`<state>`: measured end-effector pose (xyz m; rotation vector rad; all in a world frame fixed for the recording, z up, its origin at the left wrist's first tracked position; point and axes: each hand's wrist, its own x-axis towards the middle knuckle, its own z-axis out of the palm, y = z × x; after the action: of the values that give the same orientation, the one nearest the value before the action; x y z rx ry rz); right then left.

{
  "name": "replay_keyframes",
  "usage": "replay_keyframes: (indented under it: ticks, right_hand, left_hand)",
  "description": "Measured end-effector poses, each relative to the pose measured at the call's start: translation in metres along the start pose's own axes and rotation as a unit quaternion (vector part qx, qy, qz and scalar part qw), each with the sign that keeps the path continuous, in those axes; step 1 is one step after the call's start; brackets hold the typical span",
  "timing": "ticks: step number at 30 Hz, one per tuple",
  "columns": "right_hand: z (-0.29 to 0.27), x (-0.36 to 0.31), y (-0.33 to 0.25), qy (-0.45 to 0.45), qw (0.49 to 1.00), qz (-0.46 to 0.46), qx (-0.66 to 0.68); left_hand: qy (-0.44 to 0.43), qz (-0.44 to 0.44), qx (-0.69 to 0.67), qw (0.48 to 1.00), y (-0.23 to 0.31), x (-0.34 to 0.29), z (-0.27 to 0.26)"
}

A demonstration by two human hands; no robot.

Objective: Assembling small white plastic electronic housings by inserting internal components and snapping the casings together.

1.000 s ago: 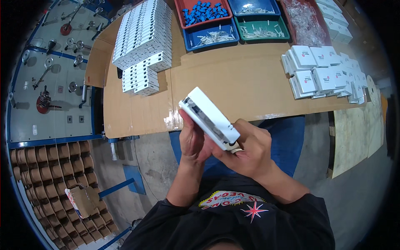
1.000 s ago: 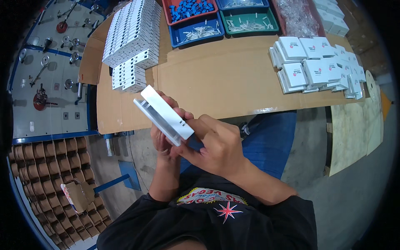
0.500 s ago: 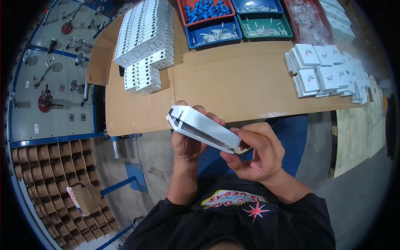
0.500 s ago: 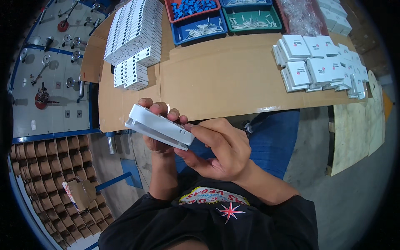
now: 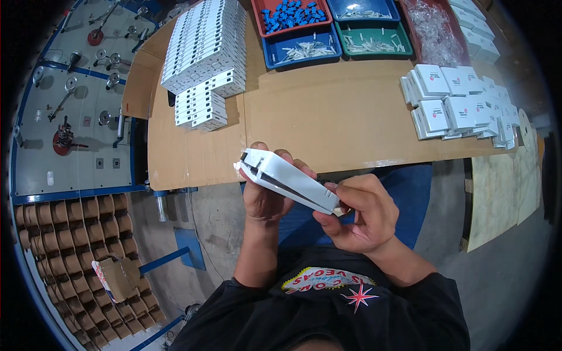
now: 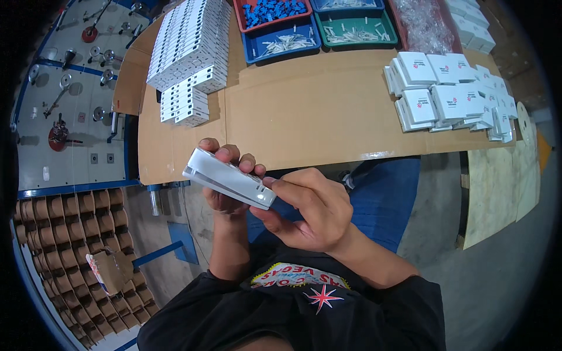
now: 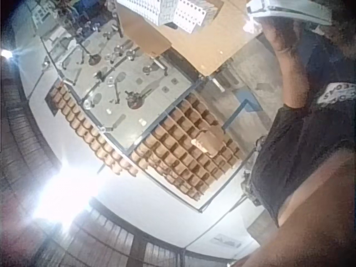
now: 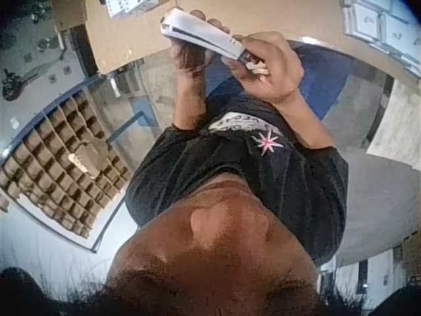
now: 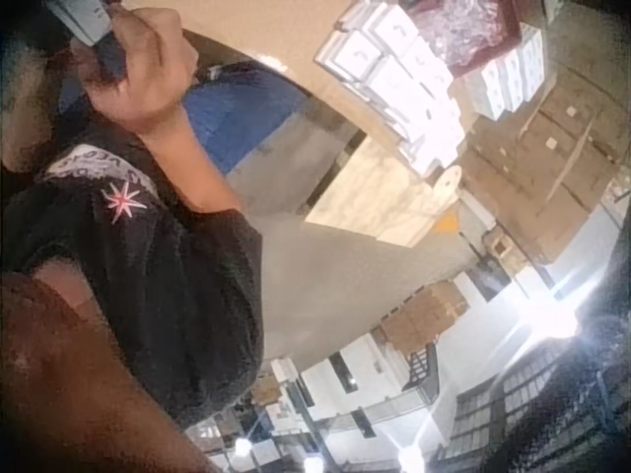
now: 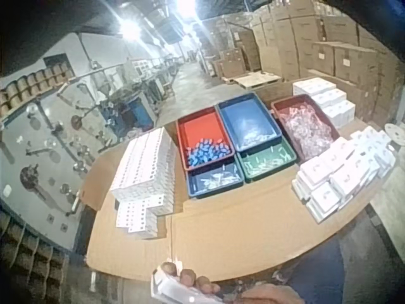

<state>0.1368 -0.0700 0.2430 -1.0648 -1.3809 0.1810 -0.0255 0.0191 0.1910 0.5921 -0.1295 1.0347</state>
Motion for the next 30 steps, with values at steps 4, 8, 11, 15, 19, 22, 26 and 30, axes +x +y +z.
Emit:
replay_keyframes:
  ticks: [4,8,11,15,19,22,26,30]
  right_hand:
    - [0.001,-0.006,0.007,-0.005,0.998,0.025,0.063]
    - [0.004,-0.02,0.024,0.0,0.981,0.094,0.168]
    - [0.002,-0.026,0.037,-0.022,0.977,0.089,0.192]
    - [-0.007,-0.019,0.042,-0.071,0.983,0.079,0.146]
    - [-0.001,-0.013,0.037,-0.012,0.98,0.113,0.165]
    - [-0.007,-0.011,0.038,-0.067,0.987,0.041,0.139]
    - [-0.01,-0.009,0.04,-0.065,0.985,0.027,0.16]
    - [-0.012,-0.007,0.039,-0.077,0.984,0.025,0.16]
  left_hand:
    - [0.009,-0.035,0.012,0.999,0.006,-0.005,-0.002]
    - [0.075,-0.054,0.059,0.994,0.012,-0.011,-0.007]
    - [0.079,-0.065,0.13,0.986,0.019,-0.012,-0.008]
    - [0.067,-0.082,0.221,0.969,0.03,-0.014,-0.002]
    - [0.005,-0.09,0.286,0.954,0.035,0.001,0.011]
    - [-0.083,-0.07,0.329,0.938,0.037,0.007,0.018]
    - [-0.076,-0.074,0.26,0.96,0.035,0.006,0.025]
    - [-0.103,-0.07,0.267,0.956,0.038,0.009,0.031]
